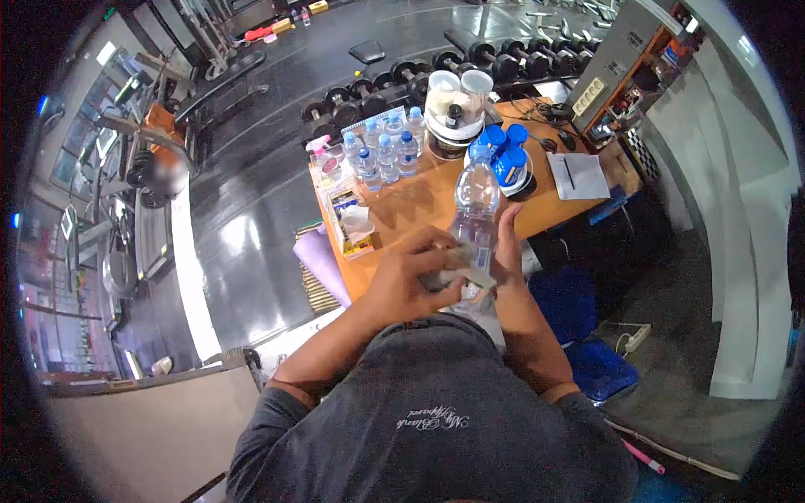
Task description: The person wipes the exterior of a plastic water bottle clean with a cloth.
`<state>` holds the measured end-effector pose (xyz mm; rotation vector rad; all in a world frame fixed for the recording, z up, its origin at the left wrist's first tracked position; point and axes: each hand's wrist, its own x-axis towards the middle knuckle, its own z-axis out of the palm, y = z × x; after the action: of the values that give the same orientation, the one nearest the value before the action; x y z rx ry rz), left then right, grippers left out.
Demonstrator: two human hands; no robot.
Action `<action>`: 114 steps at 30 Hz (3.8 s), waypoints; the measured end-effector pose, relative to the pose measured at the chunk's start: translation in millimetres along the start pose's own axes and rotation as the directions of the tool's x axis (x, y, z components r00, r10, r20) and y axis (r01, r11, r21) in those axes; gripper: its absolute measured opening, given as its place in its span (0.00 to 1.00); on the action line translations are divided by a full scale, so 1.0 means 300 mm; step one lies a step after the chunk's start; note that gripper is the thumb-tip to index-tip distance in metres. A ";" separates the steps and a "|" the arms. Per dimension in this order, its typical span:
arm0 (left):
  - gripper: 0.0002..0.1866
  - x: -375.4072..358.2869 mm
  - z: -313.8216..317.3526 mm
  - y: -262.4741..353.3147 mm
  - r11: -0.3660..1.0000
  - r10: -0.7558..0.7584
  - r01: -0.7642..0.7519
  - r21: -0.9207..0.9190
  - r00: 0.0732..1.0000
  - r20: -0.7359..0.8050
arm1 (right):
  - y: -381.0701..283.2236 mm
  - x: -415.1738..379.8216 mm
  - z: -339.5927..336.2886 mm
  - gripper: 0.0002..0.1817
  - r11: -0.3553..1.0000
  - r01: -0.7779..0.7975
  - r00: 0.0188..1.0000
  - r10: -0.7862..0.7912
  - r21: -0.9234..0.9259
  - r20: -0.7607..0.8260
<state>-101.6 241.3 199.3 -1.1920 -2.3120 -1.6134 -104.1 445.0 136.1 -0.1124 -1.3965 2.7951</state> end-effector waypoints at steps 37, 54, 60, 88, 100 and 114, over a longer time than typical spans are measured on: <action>0.15 -0.162 -0.074 -0.094 0.860 -0.387 0.326 -0.392 0.918 -0.087 | -0.111 -0.024 0.102 0.36 0.992 -0.065 0.998 0.067 0.111 -0.012; 0.18 0.115 -0.030 -0.060 0.970 0.097 -0.056 0.238 0.981 -0.167 | -0.029 -0.077 0.074 0.46 0.975 -0.066 0.992 0.088 -0.213 0.095; 0.17 0.044 -0.019 -0.057 1.000 -0.024 0.025 0.003 0.987 -0.161 | 0.035 -0.041 -0.003 0.43 0.982 0.048 0.999 -0.050 -0.184 -0.004; 0.13 -0.134 -0.067 -0.035 0.971 -0.096 0.096 -0.217 0.995 0.010 | -0.053 -0.024 0.077 0.37 0.995 0.093 0.996 -0.093 0.046 -0.007; 0.15 0.216 -0.173 -0.078 0.982 -0.080 -0.002 -0.189 0.901 -0.427 | -0.037 -0.108 0.175 0.44 0.994 -0.094 0.976 0.082 0.051 0.201; 0.16 0.122 -0.082 -0.037 0.994 -0.024 0.050 0.102 0.970 -0.242 | 0.039 -0.108 0.108 0.55 0.999 0.006 0.989 -0.001 -0.034 0.148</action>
<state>-142.7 239.3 219.0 -0.8821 -2.2461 -1.5276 -74.0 410.6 148.0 0.0995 -1.4719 2.8293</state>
